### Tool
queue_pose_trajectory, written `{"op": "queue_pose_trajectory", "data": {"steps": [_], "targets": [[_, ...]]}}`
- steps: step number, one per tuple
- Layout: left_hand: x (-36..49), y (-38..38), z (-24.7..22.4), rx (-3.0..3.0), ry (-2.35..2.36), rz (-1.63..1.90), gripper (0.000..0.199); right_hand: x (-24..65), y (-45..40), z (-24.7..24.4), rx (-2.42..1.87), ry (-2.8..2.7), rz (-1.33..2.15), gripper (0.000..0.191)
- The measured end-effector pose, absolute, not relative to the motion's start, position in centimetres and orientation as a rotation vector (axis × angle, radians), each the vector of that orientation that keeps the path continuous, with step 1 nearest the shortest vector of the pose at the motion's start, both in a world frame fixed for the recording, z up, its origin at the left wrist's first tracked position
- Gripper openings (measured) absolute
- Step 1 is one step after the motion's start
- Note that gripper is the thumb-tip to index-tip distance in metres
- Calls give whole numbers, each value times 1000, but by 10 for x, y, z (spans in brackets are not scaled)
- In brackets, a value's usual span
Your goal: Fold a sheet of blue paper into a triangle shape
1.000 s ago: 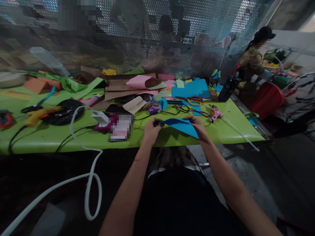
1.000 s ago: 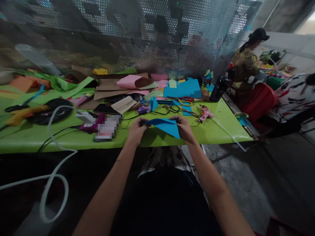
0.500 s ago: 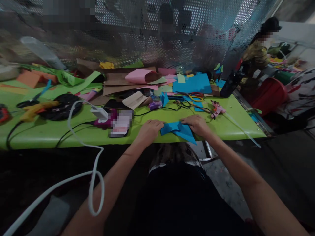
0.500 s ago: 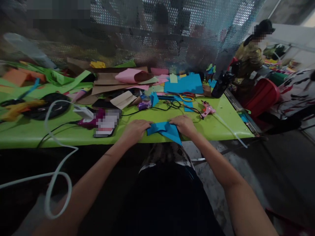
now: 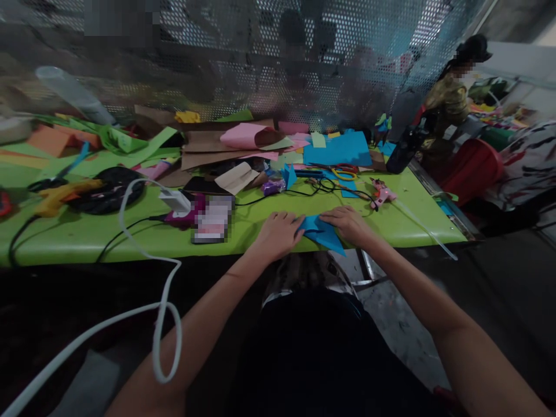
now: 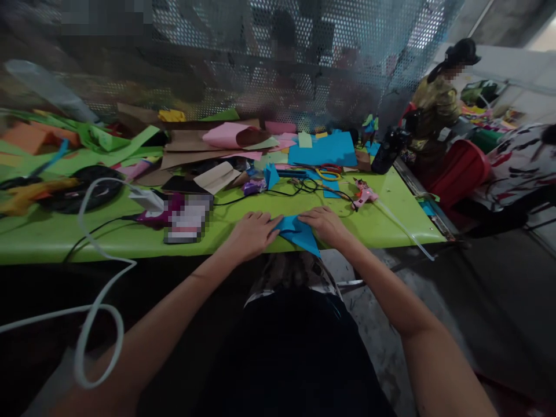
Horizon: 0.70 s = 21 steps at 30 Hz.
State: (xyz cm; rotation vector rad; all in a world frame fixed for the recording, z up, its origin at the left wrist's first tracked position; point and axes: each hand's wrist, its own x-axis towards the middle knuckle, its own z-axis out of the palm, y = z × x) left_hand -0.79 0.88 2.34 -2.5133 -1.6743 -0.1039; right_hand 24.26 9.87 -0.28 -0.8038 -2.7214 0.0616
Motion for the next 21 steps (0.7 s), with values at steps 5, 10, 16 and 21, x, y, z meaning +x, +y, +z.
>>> {"op": "queue_pose_trajectory", "data": {"steps": [5,10,16,21], "targets": [[-6,4,12,-2483,-1678,-132,52,241,97,-4,-849,-2698,110,44],[-7,-2,-3,-2497,-1697,-244,54,239,94,-3,-870,-2668,150,47],[-5,-9,-14,-2465,-1684,-295,57,225,91,11,-1021,-2624,163,44],[-8,-9,-19,-2475,-1677,-276,60,194,77,18,-1002,-2635,198,39]]}}
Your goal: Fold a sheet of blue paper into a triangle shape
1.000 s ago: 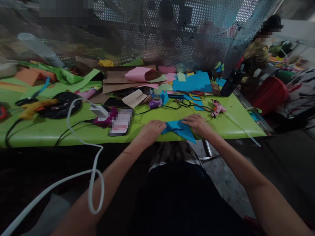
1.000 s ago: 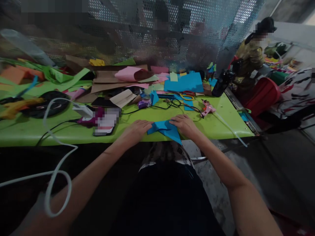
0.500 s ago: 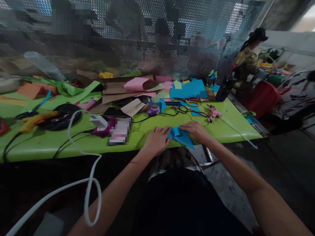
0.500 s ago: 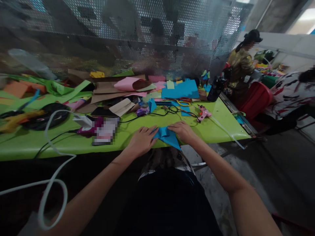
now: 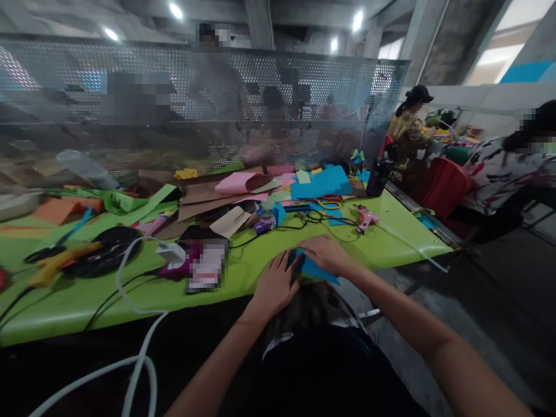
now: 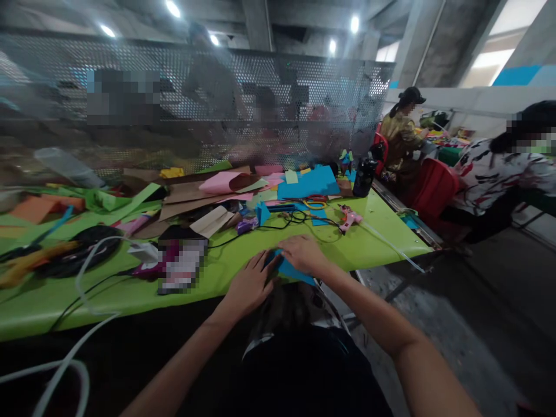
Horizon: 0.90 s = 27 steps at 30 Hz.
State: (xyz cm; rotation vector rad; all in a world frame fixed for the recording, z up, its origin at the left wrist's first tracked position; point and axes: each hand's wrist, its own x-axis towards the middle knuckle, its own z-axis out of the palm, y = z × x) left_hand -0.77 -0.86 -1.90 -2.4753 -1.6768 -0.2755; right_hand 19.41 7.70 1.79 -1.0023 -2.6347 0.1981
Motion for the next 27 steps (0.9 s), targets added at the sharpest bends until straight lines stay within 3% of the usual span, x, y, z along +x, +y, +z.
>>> {"op": "queue_pose_trajectory", "data": {"steps": [7,27], "targets": [[-6,-10,-21,-2463,-1677,-302,56,197,54,0,-956,-2757,208,67],[-40,-37,-3,-2449,-1856,-256,57,230,46,-2,-1162,-2708,148,66]]}}
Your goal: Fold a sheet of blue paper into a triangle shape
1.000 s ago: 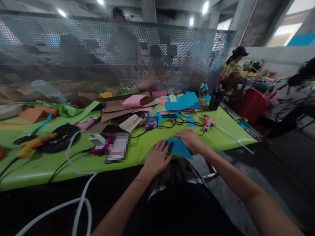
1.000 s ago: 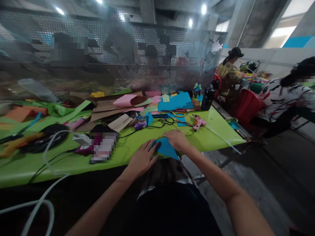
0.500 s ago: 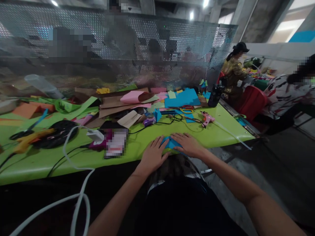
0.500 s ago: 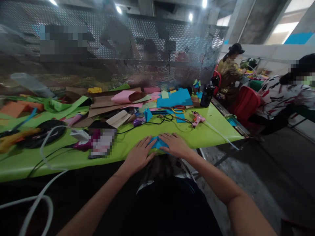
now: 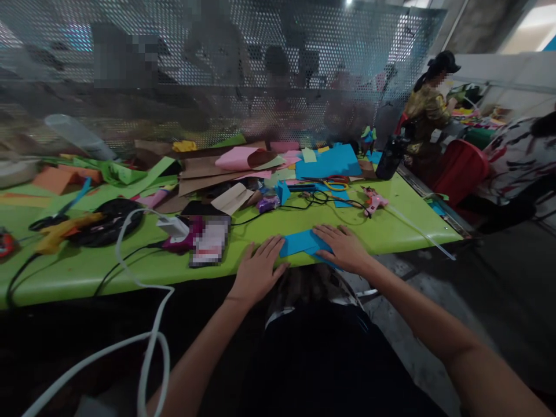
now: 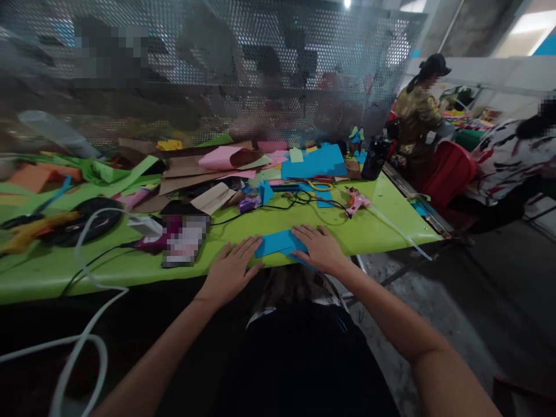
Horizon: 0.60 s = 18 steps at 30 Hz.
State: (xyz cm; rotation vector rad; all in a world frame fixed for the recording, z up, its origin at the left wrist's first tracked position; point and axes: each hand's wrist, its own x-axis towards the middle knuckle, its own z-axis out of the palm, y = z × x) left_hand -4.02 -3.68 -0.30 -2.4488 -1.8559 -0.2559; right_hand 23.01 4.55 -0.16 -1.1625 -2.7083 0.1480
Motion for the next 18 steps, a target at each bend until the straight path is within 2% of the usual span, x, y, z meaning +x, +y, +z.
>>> {"op": "queue_pose_trajectory", "data": {"steps": [9,18], "targets": [[-41,-34,-12,-2409,-1921,-401,55,227,46,2,-1153,-2653,151,62],[-30,-37,-16,-2257,-1959,-781,54,221,49,-1,-1186,-2435,142,38]]}}
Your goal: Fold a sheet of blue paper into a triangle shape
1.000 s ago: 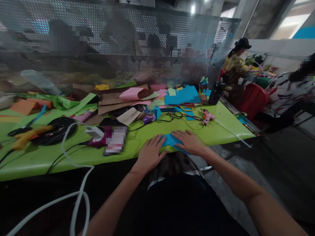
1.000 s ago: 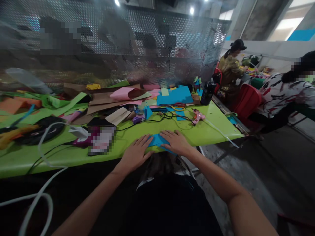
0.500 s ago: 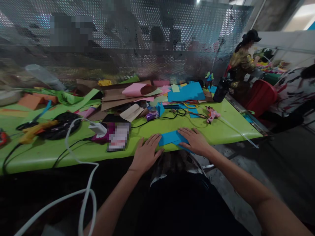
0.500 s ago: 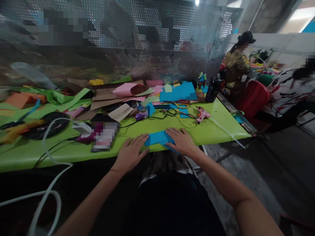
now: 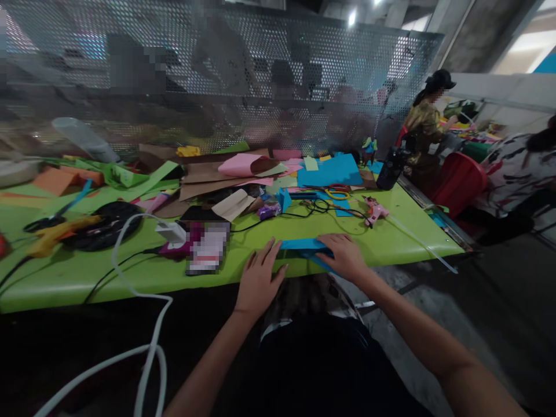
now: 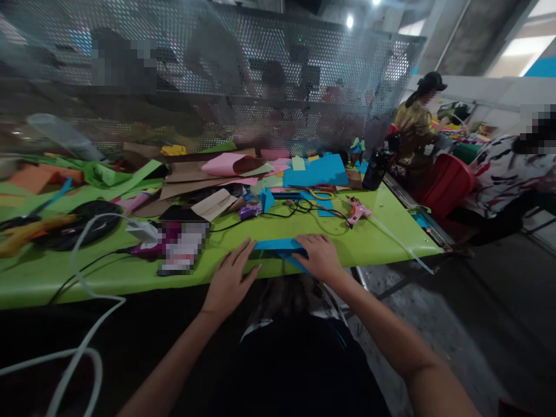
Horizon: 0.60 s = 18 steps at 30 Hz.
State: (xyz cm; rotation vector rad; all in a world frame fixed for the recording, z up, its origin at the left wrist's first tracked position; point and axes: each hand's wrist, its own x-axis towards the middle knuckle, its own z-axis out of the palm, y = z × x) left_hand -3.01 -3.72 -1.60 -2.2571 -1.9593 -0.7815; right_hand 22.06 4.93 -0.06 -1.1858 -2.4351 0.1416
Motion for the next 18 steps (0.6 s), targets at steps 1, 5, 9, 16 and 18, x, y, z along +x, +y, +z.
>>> {"op": "queue_pose_trajectory", "data": {"steps": [1,5,9,16,18], "targets": [[-27,-38,-15,-2232,-1970,-823,53,220,50,-1,-1210,-2415,145,35],[-10,-40,-11,-2112,-2059,-934,50,218,55,-1,-1304,-2312,151,24],[6,-36,-10,-2120,-2098,-906,55,217,64,-5,-1373,-2119,217,26],[22,-14,-4,-2203,-2173,-925,60,228,78,-8,-1401,-1901,314,36],[23,-7,-1,-2254,-2229,-1016,60,231,77,-6,-1375,-1856,362,36]]}}
